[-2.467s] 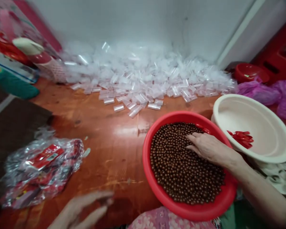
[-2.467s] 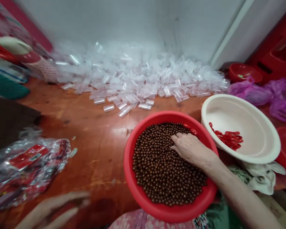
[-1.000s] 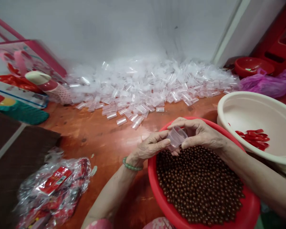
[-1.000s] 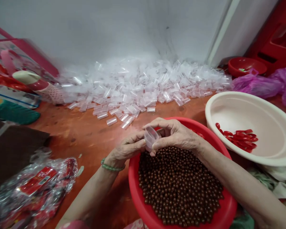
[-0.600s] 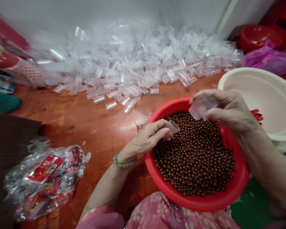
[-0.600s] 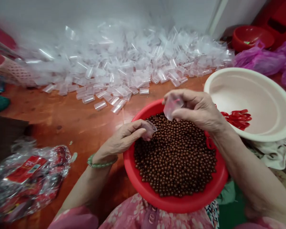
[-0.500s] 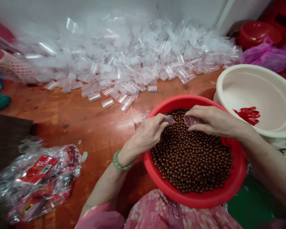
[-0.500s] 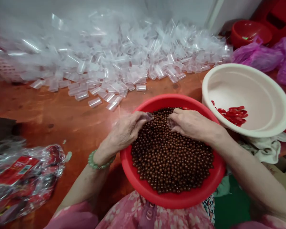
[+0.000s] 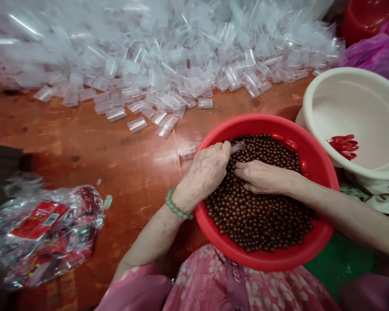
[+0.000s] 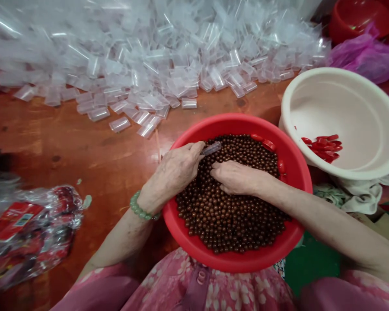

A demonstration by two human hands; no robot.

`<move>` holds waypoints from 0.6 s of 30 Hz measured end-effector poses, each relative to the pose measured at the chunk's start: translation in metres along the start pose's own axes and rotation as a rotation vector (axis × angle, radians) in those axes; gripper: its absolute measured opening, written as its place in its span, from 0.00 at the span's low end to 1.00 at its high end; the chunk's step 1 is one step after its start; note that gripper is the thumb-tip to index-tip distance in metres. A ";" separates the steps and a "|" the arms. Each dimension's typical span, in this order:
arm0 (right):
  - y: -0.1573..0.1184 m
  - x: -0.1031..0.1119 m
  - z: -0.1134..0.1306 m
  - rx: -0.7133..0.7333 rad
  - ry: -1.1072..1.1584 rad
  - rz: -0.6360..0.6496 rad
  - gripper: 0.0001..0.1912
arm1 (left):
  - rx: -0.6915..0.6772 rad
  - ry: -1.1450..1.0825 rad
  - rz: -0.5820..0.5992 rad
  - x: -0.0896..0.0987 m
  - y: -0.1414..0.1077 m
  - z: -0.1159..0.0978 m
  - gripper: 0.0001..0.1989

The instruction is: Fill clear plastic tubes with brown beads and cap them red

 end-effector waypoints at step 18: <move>-0.030 0.044 -0.023 0.097 0.935 -0.330 0.24 | 0.022 -1.458 -0.041 0.003 -0.041 0.006 0.24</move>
Point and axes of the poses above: each hand's wrist, its own y-axis towards the middle knuckle, its own x-axis out of the back of the hand, z = x × y, the point moved 10 cm from there along y, towards the middle knuckle, and after that the axes turned 14 degrees about -y, right-handed, at the moved point
